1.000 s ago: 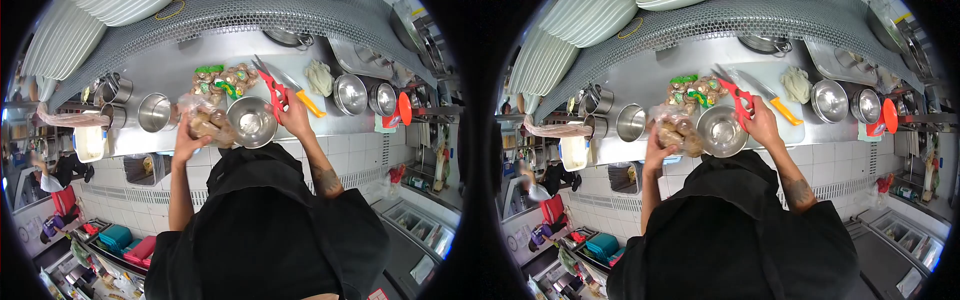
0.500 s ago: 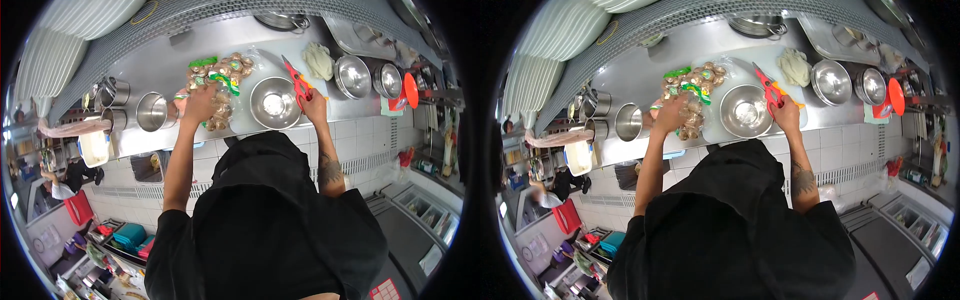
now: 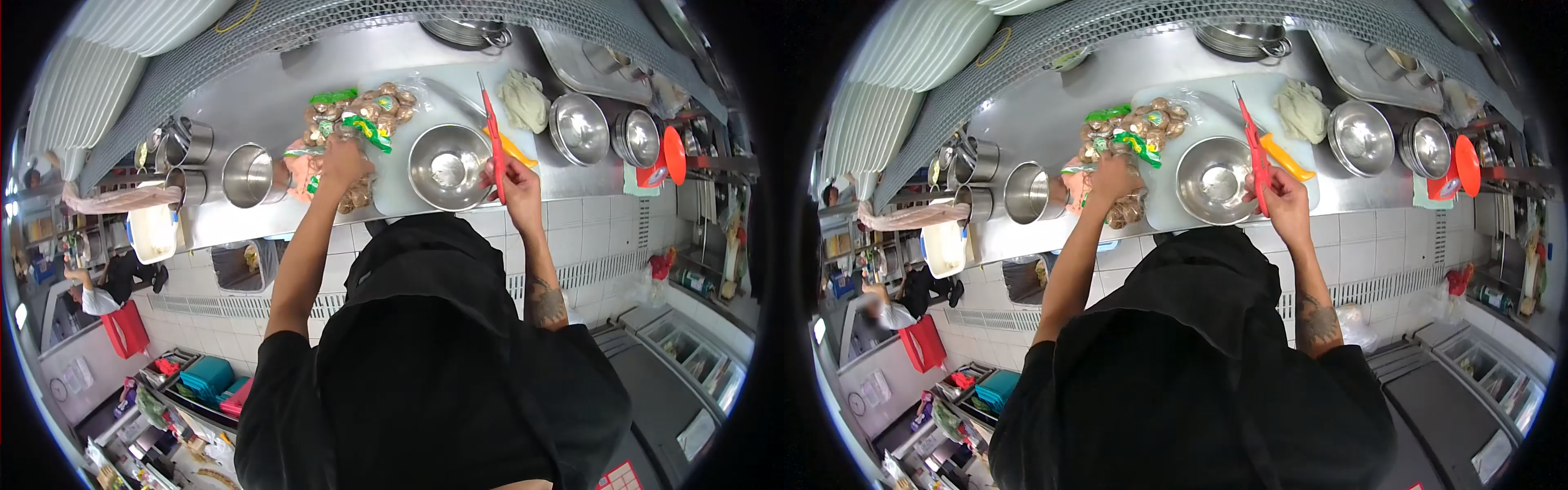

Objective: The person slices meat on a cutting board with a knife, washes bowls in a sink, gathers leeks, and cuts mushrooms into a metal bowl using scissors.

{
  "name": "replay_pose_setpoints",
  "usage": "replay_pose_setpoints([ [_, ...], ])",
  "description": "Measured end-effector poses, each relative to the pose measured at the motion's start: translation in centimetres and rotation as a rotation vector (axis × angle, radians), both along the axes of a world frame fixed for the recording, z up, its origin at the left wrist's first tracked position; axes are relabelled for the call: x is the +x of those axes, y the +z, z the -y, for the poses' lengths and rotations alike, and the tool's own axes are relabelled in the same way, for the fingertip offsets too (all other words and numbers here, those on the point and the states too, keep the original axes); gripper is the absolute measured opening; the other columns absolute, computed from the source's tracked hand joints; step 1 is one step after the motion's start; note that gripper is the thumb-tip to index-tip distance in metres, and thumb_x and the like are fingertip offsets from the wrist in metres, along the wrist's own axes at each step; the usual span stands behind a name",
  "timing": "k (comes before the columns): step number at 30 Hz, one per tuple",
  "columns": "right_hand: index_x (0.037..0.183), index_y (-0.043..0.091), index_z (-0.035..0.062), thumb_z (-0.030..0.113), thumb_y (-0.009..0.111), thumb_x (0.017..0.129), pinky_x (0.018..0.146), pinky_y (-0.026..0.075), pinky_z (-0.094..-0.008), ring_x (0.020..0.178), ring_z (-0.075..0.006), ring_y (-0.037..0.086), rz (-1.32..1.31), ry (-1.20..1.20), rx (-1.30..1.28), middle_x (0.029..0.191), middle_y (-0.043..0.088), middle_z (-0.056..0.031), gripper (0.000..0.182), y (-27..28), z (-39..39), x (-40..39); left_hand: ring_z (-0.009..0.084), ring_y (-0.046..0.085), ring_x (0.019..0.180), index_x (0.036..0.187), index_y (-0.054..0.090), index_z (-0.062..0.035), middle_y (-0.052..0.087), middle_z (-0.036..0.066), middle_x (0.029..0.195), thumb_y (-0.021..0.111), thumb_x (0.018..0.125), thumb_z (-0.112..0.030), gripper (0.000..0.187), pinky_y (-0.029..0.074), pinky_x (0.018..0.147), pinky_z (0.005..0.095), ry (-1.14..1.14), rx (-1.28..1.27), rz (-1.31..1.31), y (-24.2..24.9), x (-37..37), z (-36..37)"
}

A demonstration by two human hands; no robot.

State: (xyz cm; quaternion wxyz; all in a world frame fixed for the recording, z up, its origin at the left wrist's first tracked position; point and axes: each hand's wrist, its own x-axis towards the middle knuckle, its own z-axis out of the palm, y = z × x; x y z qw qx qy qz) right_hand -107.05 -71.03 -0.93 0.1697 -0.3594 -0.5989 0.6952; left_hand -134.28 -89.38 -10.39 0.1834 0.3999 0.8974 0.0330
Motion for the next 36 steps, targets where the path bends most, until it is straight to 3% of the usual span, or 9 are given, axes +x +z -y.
replay_pose_setpoints([
  [2,0.104,0.063,-0.0029,0.016,0.069,0.087,0.051,0.041,-0.0201,0.062,-0.0058,0.058,0.033,0.046,0.05,0.075,0.063,-0.0017,0.026,-0.6,0.5,-0.3,0.0459,0.042,0.115,0.094,0.069,0.0043,0.057,0.032,0.11,0.079,0.055,-0.031,0.054,0.041,0.097,0.0496,-0.121,-0.132,-0.03,-1.4,-1.4,-0.7],
  [6,0.108,0.064,-0.0018,0.016,0.069,0.087,0.051,0.041,-0.02,0.062,-0.0053,0.058,0.029,0.07,0.05,0.075,0.062,-0.0005,0.028,-1.6,2.3,-1.2,0.048,0.043,0.117,0.098,0.069,0.0036,0.049,0.032,0.124,0.078,0.058,-0.035,0.056,0.043,0.097,0.0477,-0.097,-0.279,-0.001,-0.7,-1.0,-2.1],
  [10,0.103,0.065,-0.0015,0.016,0.071,0.085,0.054,0.041,-0.0203,0.063,-0.0043,0.054,0.006,0.078,0.056,0.073,0.06,0.0007,0.025,-1.0,3.4,-1.7,0.044,0.05,0.118,0.108,0.065,0.0037,0.044,0.033,0.132,0.076,0.063,-0.036,0.062,0.045,0.098,0.0445,0.132,-0.035,0.031,-0.6,-1.3,-1.5],
  [13,0.099,0.066,-0.0014,0.015,0.072,0.085,0.056,0.04,-0.0208,0.063,-0.0036,0.048,0.054,0.106,0.102,0.07,0.057,0.0017,0.023,-1.0,3.6,-1.8,0.0391,0.046,0.125,0.11,0.064,0.0037,0.04,0.035,0.135,0.076,0.064,-0.035,0.061,0.044,0.1,0.0446,-0.092,-0.251,0.116,0.2,-2.7,-0.9],
  [17,0.102,0.065,-0.0027,0.012,0.07,0.084,0.056,0.039,-0.021,0.064,-0.0036,0.045,0.059,0.153,0.156,0.07,0.055,0.0021,0.024,-1.5,3.6,-2.1,0.0367,0.06,0.11,0.111,0.063,0.0014,0.06,0.026,0.118,0.076,0.064,-0.025,0.056,0.049,0.092,0.0482,-0.223,-0.487,0.217,0.5,-2.3,-1.0],
  [21,0.104,0.064,-0.0037,0.011,0.069,0.084,0.057,0.041,-0.0209,0.065,-0.0042,0.05,0.009,0.186,0.287,0.073,0.059,0.0007,0.025,-2.2,3.3,-2.6,0.0369,0.064,0.099,0.107,0.061,-0.0019,0.066,0.021,0.104,0.074,0.064,-0.02,0.048,0.051,0.083,0.0473,-0.082,-0.278,0.068,-3.3,-1.8,0.9],
  [26,0.103,0.064,-0.0034,0.009,0.068,0.084,0.058,0.041,-0.0206,0.066,-0.0039,0.05,0.038,0.198,0.307,0.074,0.059,0.0012,0.023,-1.8,3.8,-2.6,0.0328,0.065,0.091,0.105,0.062,-0.0058,0.067,0.019,0.099,0.073,0.063,-0.021,0.047,0.05,0.079,0.0417,-0.17,0.147,0.201,0.6,-3.5,3.5],
  [32,0.102,0.063,-0.0027,0.01,0.068,0.083,0.057,0.04,-0.0235,0.063,-0.0063,0.044,0.05,0.244,0.373,0.071,0.054,-0.001,0.023,-1.8,4.5,-3.4,0.0283,0.066,0.082,0.11,0.066,-0.0081,0.067,0.018,0.096,0.071,0.067,-0.017,0.044,0.053,0.072,0.0356,-0.013,0.535,0.088,5.3,-3.1,6.5],
  [36,0.103,0.062,-0.0027,0.012,0.068,0.082,0.061,0.043,-0.0262,0.064,-0.0099,0.047,0.064,0.313,0.39,0.071,0.056,-0.0072,0.026,-0.7,4.6,-4.4,0.0351,0.063,0.089,0.106,0.066,-0.0104,0.063,0.018,0.105,0.067,0.069,-0.01,0.036,0.052,0.079,0.0433,0.011,0.686,0.025,6.7,-1.8,6.8],
])
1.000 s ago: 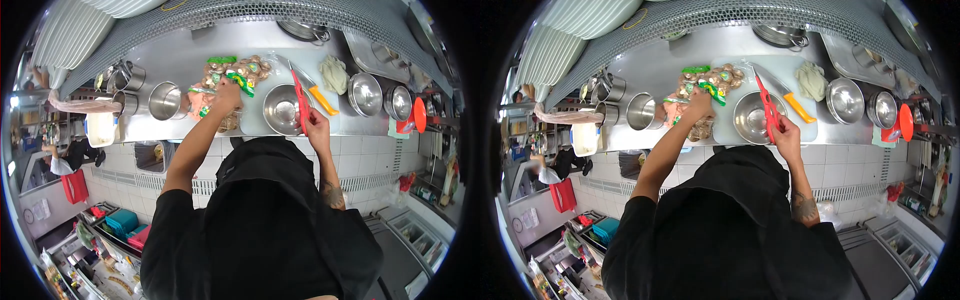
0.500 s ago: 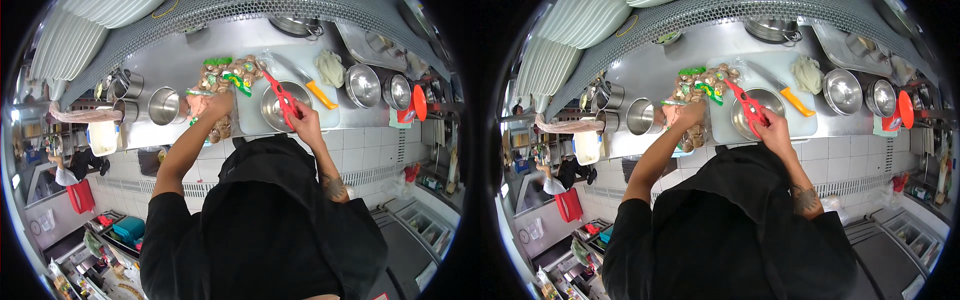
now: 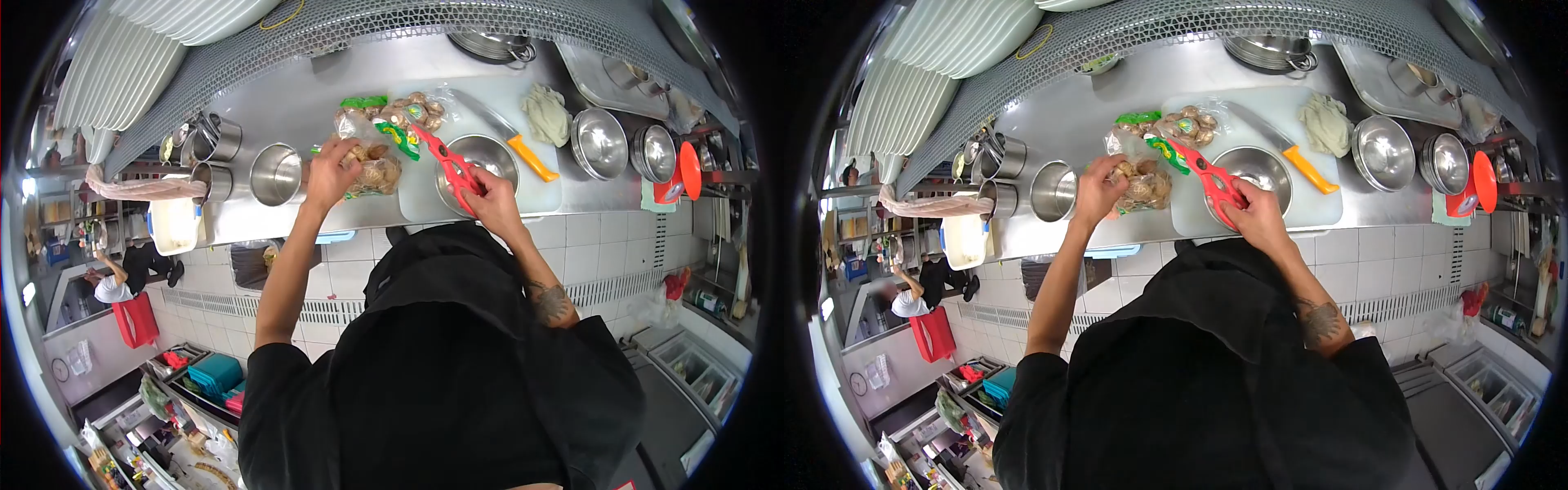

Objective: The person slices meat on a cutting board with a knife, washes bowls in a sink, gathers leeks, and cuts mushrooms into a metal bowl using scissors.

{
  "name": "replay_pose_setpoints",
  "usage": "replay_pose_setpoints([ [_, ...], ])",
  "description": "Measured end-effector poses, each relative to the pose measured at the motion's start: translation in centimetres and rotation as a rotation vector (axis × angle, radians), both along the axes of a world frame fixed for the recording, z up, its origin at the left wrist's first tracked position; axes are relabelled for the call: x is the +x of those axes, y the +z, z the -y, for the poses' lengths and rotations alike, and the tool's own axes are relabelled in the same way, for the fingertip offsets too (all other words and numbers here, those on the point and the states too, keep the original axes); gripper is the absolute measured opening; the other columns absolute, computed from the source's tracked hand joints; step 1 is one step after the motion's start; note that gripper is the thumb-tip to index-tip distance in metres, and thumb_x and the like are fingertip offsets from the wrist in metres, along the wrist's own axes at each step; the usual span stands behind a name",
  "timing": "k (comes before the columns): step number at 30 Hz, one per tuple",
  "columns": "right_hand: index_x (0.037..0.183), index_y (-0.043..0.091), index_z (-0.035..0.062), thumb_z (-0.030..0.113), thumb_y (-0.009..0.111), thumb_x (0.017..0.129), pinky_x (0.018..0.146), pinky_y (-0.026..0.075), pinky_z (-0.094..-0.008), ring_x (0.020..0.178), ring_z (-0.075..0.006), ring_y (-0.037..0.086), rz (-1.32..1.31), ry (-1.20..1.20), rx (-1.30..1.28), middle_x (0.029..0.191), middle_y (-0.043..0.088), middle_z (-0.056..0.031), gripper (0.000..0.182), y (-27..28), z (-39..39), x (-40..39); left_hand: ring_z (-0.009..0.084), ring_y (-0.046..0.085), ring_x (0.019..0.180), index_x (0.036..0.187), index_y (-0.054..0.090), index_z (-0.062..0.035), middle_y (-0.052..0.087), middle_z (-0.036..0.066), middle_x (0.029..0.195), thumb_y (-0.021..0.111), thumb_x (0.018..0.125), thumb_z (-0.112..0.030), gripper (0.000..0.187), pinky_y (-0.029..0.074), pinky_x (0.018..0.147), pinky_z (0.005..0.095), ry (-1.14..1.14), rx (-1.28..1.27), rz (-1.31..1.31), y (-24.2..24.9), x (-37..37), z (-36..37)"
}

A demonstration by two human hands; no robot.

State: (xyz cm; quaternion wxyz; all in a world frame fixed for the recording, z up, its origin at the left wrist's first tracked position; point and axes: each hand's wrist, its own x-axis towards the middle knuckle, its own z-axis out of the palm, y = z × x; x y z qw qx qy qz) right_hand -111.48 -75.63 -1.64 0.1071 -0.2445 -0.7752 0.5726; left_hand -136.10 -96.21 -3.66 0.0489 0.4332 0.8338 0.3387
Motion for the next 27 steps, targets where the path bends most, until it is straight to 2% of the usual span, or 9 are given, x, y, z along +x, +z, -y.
replay_pose_setpoints([
  [5,0.102,0.062,-0.0028,0.012,0.067,0.086,0.063,0.046,-0.0251,0.068,-0.0094,0.055,-0.026,0.038,-0.332,0.073,0.06,-0.0035,0.022,-0.1,0.2,-1.1,0.0385,0.06,0.098,0.105,0.065,-0.0187,0.05,0.017,0.122,0.066,0.073,-0.009,0.033,0.05,0.08,0.0481,-0.074,-0.204,-0.133,-2.2,-0.8,0.7],
  [8,0.103,0.062,-0.0034,0.012,0.066,0.088,0.067,0.049,-0.0264,0.073,-0.0101,0.059,-0.207,0.104,-0.759,0.077,0.062,-0.0028,0.022,1.5,0.1,-0.7,0.0387,0.053,0.11,0.101,0.064,-0.0146,0.047,0.019,0.125,0.07,0.073,-0.011,0.029,0.046,0.086,0.0493,0.172,-0.104,0.086,-1.2,-0.4,0.1],
  [10,0.105,0.061,-0.0039,0.013,0.066,0.089,0.069,0.051,-0.0282,0.076,-0.0111,0.061,-0.402,0.175,-0.893,0.081,0.063,-0.0039,0.024,1.8,-0.3,0.0,0.038,0.053,0.11,0.101,0.063,-0.0135,0.046,0.019,0.126,0.074,0.072,-0.013,0.03,0.045,0.088,0.0471,0.205,0.064,-0.166,-0.5,-0.5,-0.1],
  [12,0.107,0.062,-0.0031,0.013,0.066,0.088,0.07,0.05,-0.0272,0.076,-0.0102,0.06,-0.285,0.215,-0.637,0.085,0.064,-0.0039,0.025,2.2,-1.4,0.8,0.0314,0.058,0.104,0.102,0.059,-0.0077,0.048,0.018,0.127,0.076,0.076,-0.012,0.031,0.046,0.088,0.041,0.259,0.187,-0.301,0.4,-0.1,-0.3],
  [16,0.112,0.065,-0.0006,0.009,0.066,0.086,0.067,0.047,-0.0254,0.072,-0.007,0.056,-0.05,0.194,-0.153,0.085,0.066,-0.0023,0.027,3.4,-2.2,2.8,0.0186,0.062,0.091,0.112,0.049,-0.0003,0.062,0.016,0.104,0.064,0.089,-0.008,0.028,0.053,0.078,0.033,0.354,0.805,0.621,1.7,1.5,-2.0],
  [18,0.106,0.064,-0.0024,0.014,0.072,0.083,0.059,0.043,-0.0253,0.061,-0.0092,0.05,-0.052,0.125,-0.06,0.072,0.061,-0.0027,0.03,2.8,-1.5,3.8,0.0184,0.063,0.087,0.114,0.048,0.0002,0.063,0.015,0.1,0.064,0.09,-0.009,0.03,0.056,0.074,0.0332,0.396,0.811,0.825,4.9,4.2,-3.7],
  [21,0.099,0.063,-0.0022,0.02,0.074,0.075,0.058,0.047,-0.0311,0.06,-0.0193,0.057,0.102,0.08,0.168,0.07,0.06,-0.0106,0.034,4.0,-1.0,5.1,0.022,0.064,0.089,0.114,0.046,0.0027,0.062,0.016,0.101,0.062,0.09,-0.01,0.032,0.059,0.077,0.0405,0.401,0.767,1.134,4.6,7.3,-5.9],
  [22,0.092,0.061,-0.0022,0.026,0.075,0.071,0.058,0.048,-0.0361,0.06,-0.0294,0.058,0.164,0.063,0.262,0.068,0.058,-0.0155,0.038,4.7,-0.8,5.3,0.0244,0.065,0.091,0.115,0.046,0.0026,0.062,0.016,0.102,0.061,0.09,-0.01,0.032,0.058,0.079,0.0418,0.394,0.766,1.256,3.6,8.3,-6.7],
  [27,0.093,0.061,-0.0014,0.031,0.073,0.073,0.062,0.049,-0.0426,0.066,-0.0349,0.062,0.312,0.02,0.414,0.073,0.063,-0.0182,0.039,3.4,-0.5,8.5,0.0325,0.064,0.094,0.104,0.045,0.0021,0.058,0.02,0.104,0.059,0.089,-0.007,0.022,0.057,0.084,0.0469,0.379,0.684,1.53,1.0,12.4,-9.0],
])
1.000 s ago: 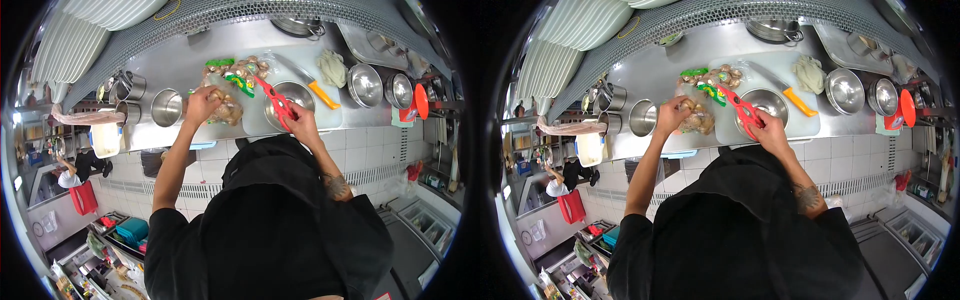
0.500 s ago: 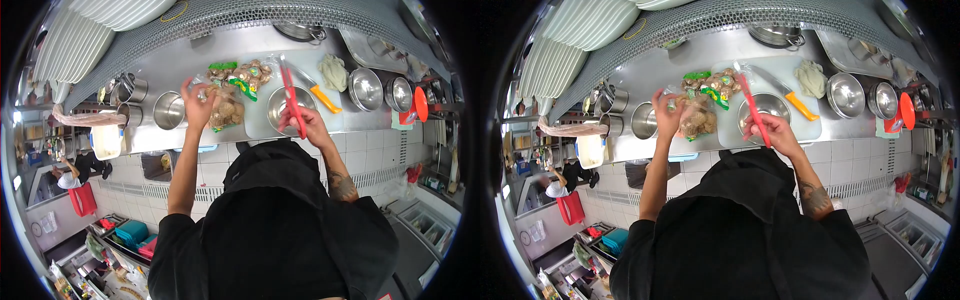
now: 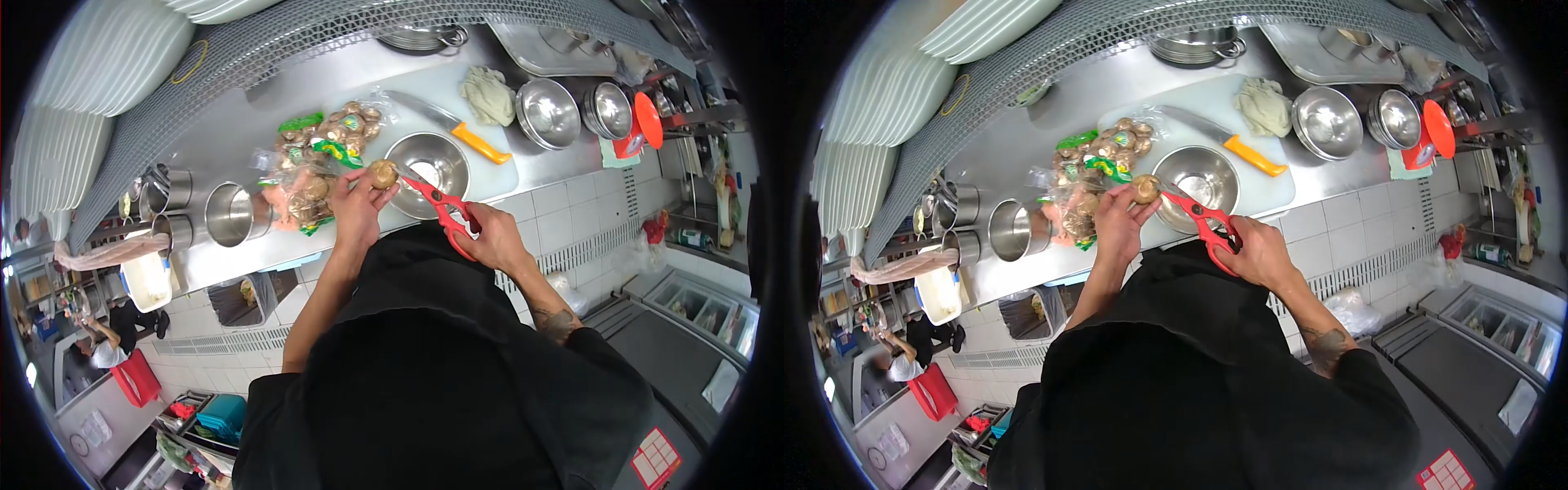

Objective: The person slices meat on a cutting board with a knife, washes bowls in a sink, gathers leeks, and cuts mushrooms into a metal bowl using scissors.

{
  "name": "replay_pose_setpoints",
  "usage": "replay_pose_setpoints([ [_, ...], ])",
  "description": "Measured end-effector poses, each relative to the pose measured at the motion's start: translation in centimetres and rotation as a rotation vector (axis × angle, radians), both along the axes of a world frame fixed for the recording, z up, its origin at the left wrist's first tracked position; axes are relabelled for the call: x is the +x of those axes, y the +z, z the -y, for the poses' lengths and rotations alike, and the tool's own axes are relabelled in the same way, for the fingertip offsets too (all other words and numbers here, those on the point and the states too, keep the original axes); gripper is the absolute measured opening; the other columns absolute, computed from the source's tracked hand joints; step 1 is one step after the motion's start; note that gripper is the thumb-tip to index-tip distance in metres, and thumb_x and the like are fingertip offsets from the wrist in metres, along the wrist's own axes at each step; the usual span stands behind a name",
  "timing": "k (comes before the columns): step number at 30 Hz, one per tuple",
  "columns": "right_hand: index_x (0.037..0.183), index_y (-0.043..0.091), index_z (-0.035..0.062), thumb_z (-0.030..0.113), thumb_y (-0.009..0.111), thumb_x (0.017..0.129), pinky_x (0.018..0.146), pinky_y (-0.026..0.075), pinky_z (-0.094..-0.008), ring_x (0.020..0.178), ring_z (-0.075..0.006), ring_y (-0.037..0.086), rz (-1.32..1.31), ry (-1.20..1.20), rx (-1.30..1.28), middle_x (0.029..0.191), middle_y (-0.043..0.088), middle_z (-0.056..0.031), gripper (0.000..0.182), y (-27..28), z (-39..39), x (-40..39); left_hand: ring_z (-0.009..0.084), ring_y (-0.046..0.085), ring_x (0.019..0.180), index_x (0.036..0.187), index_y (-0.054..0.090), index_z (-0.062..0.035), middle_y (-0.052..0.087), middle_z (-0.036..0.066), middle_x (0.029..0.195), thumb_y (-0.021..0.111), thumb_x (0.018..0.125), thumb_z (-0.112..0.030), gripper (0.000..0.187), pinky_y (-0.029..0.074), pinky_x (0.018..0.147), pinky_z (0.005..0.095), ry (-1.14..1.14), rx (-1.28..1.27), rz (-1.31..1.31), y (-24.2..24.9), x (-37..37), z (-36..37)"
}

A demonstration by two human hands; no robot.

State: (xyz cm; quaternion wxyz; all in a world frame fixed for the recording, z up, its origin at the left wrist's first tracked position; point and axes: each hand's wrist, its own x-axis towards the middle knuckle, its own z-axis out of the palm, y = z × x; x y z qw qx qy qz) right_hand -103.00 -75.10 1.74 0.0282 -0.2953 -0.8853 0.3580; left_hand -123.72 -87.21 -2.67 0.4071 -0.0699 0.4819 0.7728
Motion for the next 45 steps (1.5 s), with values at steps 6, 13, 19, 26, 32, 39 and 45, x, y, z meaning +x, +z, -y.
replay_pose_setpoints([
  [6,0.094,0.061,-0.0016,0.034,0.071,0.074,0.065,0.05,-0.0438,0.07,-0.0368,0.063,0.079,0.001,-0.017,0.076,0.063,-0.0189,0.042,-0.1,-0.2,1.8,0.03,0.065,0.088,0.095,0.041,0.0015,0.057,0.021,0.098,0.058,0.089,-0.003,0.018,0.057,0.082,0.0445,-0.043,-0.028,0.008,-2.2,2.2,-0.5],
  [13,0.094,0.06,-0.002,0.038,0.069,0.076,0.069,0.049,-0.0459,0.075,-0.0386,0.062,0.158,0.03,-0.024,0.08,0.063,-0.0198,0.044,0.0,0.1,2.2,0.022,0.063,0.089,0.103,0.044,0.003,0.058,0.018,0.102,0.059,0.09,-0.001,0.02,0.057,0.08,0.0348,-0.066,-0.073,-0.081,-3.0,3.8,-0.7],
  [19,0.093,0.06,-0.0028,0.035,0.068,0.078,0.069,0.049,-0.047,0.076,-0.0398,0.062,0.163,0.035,-0.043,0.082,0.063,-0.021,0.042,-0.2,0.5,2.2,0.0229,0.062,0.099,0.116,0.045,0.0064,0.06,0.019,0.11,0.06,0.09,0.0,0.031,0.054,0.09,0.0393,-0.218,-0.079,-0.123,-2.9,3.4,-0.1],
  [26,0.085,0.062,-0.0013,0.031,0.07,0.078,0.062,0.049,-0.046,0.064,-0.0404,0.06,0.236,0.083,0.042,0.067,0.062,-0.0188,0.034,-1.6,0.9,2.4,0.0226,0.063,0.098,0.115,0.047,0.0085,0.06,0.019,0.11,0.065,0.088,-0.002,0.034,0.056,0.087,0.0362,-0.295,-0.171,-0.151,-3.2,2.7,-0.2],
  [32,0.086,0.064,0.0014,0.036,0.072,0.074,0.062,0.05,-0.0445,0.065,-0.0384,0.062,0.223,0.017,-0.054,0.068,0.063,-0.0175,0.038,-1.3,0.2,3.3,0.0219,0.064,0.094,0.115,0.052,0.0089,0.06,0.018,0.11,0.068,0.086,-0.005,0.037,0.057,0.083,0.0331,-0.292,-0.145,-0.163,-2.7,2.3,0.1],
  [39,0.086,0.063,0.0015,0.033,0.071,0.076,0.058,0.048,-0.0426,0.062,-0.0338,0.062,0.14,0.025,0.089,0.067,0.062,-0.0151,0.034,-1.4,0.9,2.8,0.0199,0.065,0.09,0.111,0.056,0.0083,0.064,0.017,0.103,0.071,0.083,-0.004,0.034,0.057,0.08,0.0312,-0.392,-0.096,-0.297,-3.0,1.8,0.3],
  [45,0.077,0.062,0.0006,0.035,0.069,0.085,0.042,0.038,-0.0287,0.043,-0.014,0.052,0.094,-0.065,-0.492,0.049,0.051,-0.0054,0.036,-2.6,0.6,3.5,0.0162,0.064,0.086,0.106,0.059,0.0071,0.066,0.015,0.097,0.073,0.079,-0.001,0.032,0.055,0.074,0.0281,-0.39,-0.223,-0.439,-3.1,0.8,0.3],
])
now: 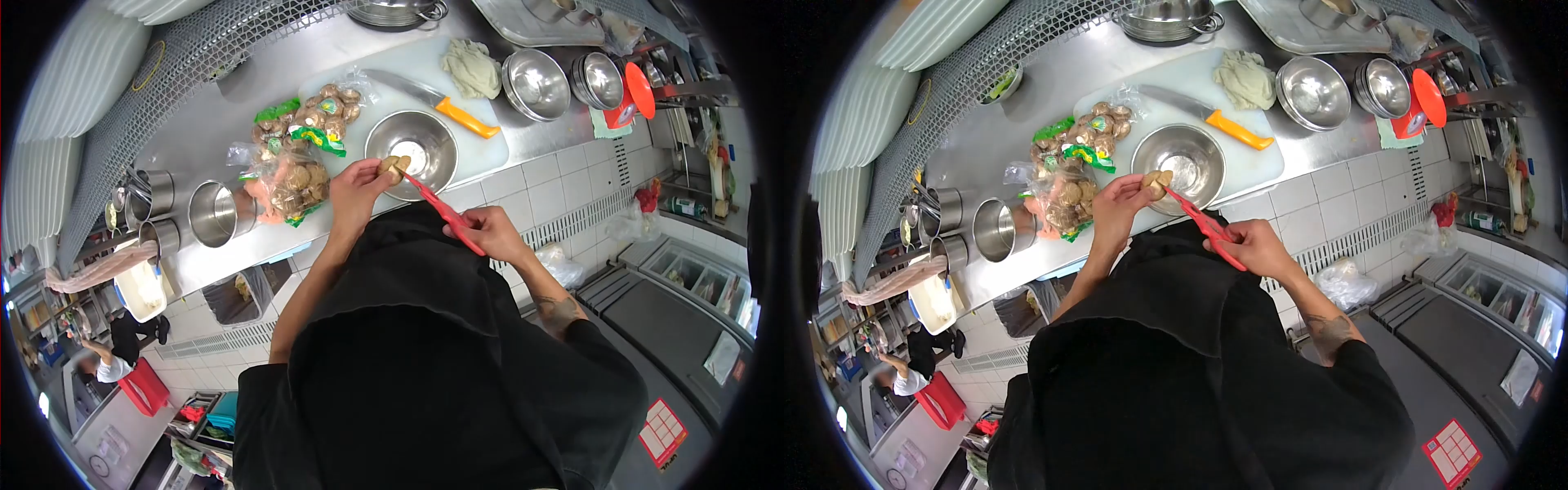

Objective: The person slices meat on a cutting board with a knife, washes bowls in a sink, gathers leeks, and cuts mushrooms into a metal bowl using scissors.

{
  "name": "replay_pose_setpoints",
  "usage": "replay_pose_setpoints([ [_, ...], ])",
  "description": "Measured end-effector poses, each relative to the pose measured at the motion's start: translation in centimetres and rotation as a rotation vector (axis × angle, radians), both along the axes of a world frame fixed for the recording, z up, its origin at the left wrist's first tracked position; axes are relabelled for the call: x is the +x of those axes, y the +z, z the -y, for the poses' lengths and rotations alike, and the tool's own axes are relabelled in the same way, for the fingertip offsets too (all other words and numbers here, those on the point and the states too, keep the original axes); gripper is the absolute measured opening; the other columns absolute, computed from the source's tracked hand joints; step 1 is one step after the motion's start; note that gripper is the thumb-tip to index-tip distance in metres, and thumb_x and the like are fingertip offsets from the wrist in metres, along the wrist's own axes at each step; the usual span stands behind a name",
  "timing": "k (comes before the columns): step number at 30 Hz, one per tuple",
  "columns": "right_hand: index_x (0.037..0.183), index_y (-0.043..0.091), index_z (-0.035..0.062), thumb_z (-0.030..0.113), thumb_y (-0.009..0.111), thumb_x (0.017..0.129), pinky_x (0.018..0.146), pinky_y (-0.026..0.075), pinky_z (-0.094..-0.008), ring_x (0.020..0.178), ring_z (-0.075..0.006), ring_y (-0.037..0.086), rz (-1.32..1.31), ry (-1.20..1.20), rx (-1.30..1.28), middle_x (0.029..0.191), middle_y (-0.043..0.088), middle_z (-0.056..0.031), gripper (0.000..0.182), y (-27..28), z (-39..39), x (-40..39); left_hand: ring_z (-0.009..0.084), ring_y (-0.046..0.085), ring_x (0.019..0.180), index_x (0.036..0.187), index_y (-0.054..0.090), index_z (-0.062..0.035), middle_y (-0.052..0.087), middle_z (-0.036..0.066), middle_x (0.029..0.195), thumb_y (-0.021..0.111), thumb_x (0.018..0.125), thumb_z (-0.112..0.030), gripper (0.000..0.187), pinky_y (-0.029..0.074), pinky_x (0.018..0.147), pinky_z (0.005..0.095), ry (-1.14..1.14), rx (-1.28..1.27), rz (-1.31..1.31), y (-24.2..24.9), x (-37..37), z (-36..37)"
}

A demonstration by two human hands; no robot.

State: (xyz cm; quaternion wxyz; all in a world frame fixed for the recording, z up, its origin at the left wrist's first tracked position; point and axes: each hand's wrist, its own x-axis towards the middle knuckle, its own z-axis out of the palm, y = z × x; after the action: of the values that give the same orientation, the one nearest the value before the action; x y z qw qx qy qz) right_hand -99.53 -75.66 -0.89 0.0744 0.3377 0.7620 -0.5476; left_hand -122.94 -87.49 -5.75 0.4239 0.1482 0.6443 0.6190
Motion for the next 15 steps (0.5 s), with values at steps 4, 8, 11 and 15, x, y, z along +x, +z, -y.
replay_pose_setpoints([
  [4,0.072,0.061,0.0026,0.039,0.068,0.087,0.037,0.032,-0.0242,0.035,-0.0076,0.042,0.029,-0.364,-0.701,0.048,0.047,0.0007,0.04,2.5,-0.2,-0.1,0.0166,0.064,0.087,0.109,0.059,0.0063,0.065,0.014,0.099,0.07,0.081,-0.002,0.031,0.055,0.075,0.0294,0.024,-0.034,-0.069,-1.1,-0.6,1.1],
  [8,0.077,0.06,0.0019,0.041,0.066,0.088,0.044,0.035,-0.0231,0.043,-0.0078,0.045,0.038,-0.346,-0.638,0.054,0.048,0.0015,0.041,1.8,-0.5,0.2,0.016,0.064,0.087,0.108,0.061,0.0053,0.065,0.012,0.097,0.066,0.084,-0.003,0.026,0.055,0.074,0.0279,0.156,0.058,0.143,-0.4,-0.7,1.2],
  [11,0.087,0.059,0.0035,0.041,0.064,0.089,0.056,0.037,-0.0216,0.059,-0.006,0.046,0.028,-0.12,-0.558,0.067,0.049,0.0032,0.038,1.3,-0.3,-0.1,0.016,0.064,0.087,0.107,0.062,0.0055,0.065,0.012,0.097,0.066,0.085,-0.002,0.024,0.056,0.074,0.0277,0.228,0.137,0.203,0.9,-0.5,1.0],
  [15,0.093,0.058,0.007,0.037,0.063,0.091,0.064,0.037,-0.0202,0.071,-0.0047,0.043,0.004,0.014,-0.482,0.079,0.05,0.0054,0.03,0.9,0.3,-2.1,0.0194,0.065,0.092,0.109,0.059,0.0068,0.064,0.015,0.105,0.064,0.087,-0.002,0.024,0.058,0.077,0.0316,0.296,0.18,0.115,2.7,-0.5,1.5],
])
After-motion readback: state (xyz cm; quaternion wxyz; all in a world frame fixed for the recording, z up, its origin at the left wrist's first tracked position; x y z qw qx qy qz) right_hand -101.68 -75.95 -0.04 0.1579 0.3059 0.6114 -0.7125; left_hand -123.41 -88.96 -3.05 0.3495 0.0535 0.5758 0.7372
